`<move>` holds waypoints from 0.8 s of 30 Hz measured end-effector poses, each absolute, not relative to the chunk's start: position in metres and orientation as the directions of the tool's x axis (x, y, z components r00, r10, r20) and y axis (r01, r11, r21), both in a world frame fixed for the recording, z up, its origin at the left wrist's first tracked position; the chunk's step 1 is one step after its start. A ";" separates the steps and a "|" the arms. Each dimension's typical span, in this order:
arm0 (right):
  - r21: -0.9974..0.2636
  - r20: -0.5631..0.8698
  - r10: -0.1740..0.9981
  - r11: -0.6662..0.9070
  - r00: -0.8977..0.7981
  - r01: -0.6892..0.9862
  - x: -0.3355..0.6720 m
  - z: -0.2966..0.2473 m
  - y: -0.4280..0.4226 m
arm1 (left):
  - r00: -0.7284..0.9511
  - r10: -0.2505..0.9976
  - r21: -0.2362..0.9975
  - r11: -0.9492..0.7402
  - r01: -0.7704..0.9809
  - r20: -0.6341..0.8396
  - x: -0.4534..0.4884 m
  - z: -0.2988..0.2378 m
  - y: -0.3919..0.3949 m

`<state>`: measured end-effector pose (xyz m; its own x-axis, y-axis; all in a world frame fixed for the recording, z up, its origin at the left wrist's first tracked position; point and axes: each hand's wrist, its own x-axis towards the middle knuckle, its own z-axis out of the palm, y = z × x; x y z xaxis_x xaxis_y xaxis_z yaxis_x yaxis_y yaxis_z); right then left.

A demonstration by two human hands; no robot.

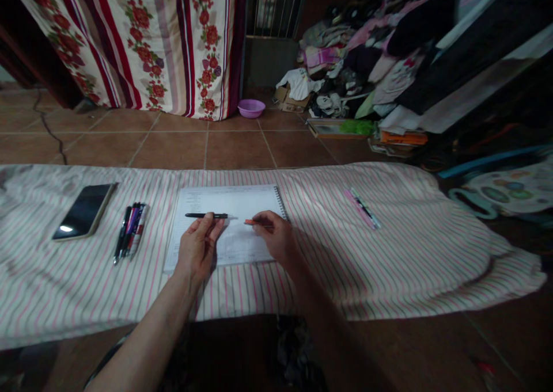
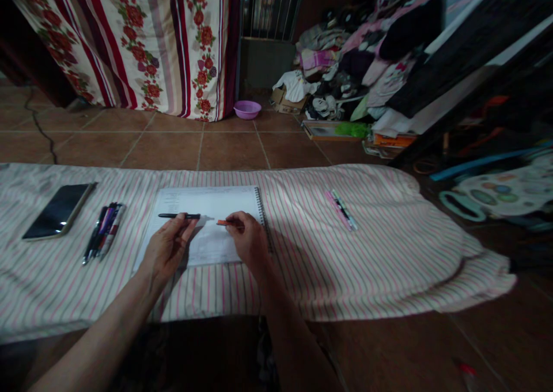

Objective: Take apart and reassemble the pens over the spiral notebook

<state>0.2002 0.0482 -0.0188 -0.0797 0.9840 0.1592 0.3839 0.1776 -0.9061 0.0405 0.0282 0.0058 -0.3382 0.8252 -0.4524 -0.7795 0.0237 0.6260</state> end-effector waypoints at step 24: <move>-0.835 0.280 0.954 0.299 -0.110 0.463 0.194 -0.010 0.043 | -0.296 0.883 0.684 0.038 -0.728 -0.364 0.047 -0.004 0.025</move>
<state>0.1936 0.0428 -0.0105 -0.1105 0.9536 0.2800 0.4630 0.2986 -0.8345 0.0474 0.0246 -0.0038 -0.2960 0.8831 -0.3641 -0.7283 0.0380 0.6842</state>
